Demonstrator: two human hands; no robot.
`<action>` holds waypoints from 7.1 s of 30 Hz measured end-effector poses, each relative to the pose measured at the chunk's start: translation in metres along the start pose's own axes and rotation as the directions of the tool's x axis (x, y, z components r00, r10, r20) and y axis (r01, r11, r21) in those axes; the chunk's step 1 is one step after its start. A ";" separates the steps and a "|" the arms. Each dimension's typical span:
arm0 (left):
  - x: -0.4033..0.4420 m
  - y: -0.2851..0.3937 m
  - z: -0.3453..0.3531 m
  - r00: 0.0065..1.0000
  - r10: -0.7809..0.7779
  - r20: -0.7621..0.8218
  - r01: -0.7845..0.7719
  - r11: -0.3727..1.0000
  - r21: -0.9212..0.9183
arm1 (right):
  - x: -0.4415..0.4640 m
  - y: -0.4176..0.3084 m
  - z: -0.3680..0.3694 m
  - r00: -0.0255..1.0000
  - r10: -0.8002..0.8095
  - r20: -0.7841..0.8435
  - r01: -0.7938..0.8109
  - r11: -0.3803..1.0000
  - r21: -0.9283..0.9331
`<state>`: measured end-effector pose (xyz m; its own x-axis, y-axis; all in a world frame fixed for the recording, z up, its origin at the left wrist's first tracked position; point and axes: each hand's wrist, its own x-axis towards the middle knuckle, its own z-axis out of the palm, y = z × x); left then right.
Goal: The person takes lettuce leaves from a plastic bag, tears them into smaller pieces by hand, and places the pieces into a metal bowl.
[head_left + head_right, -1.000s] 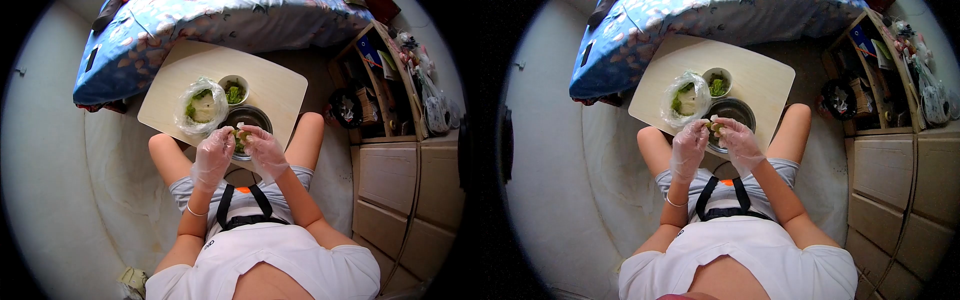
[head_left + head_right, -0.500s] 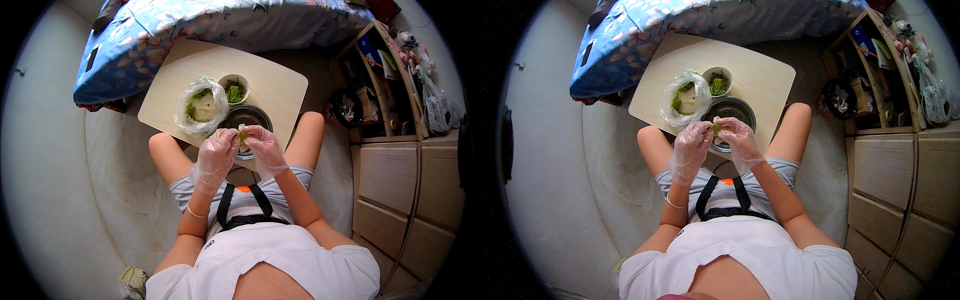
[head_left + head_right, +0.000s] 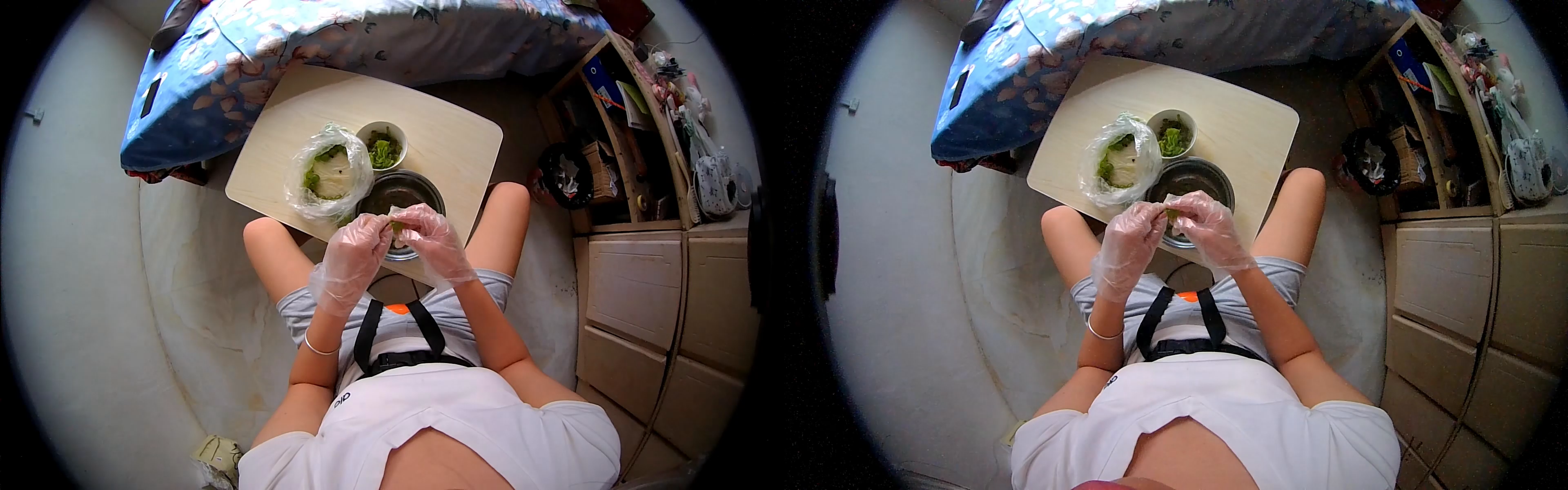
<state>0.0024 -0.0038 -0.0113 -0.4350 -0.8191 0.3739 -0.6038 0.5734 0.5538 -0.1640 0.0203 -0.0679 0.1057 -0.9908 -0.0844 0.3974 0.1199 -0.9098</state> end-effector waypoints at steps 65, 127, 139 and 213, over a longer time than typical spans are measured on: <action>-0.013 -0.046 0.030 0.778 -0.480 0.406 0.517 0.120 -0.848 | 0.016 0.027 -0.025 0.910 0.415 -0.001 -0.272 0.597 0.755; -0.016 -0.003 0.036 0.996 -0.087 -0.007 0.087 0.972 0.220 | 0.015 0.025 -0.002 0.987 0.076 -0.138 -0.112 0.954 -0.276; -0.013 -0.014 0.037 0.994 -0.107 -0.013 0.106 0.992 -0.073 | 0.009 0.006 0.001 0.986 0.119 -0.113 -0.147 0.946 -0.290; -0.027 -0.038 0.037 0.674 -0.336 0.658 0.708 0.040 -0.705 | 0.005 -0.029 0.002 0.999 -0.020 0.039 0.041 0.729 -0.683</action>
<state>0.0125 -0.0027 -0.0703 -0.5295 -0.7349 -0.4238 0.1387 -0.5678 0.8114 -0.1733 0.0116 -0.0411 0.1330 -0.9898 -0.0500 -0.3285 0.0036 -0.9445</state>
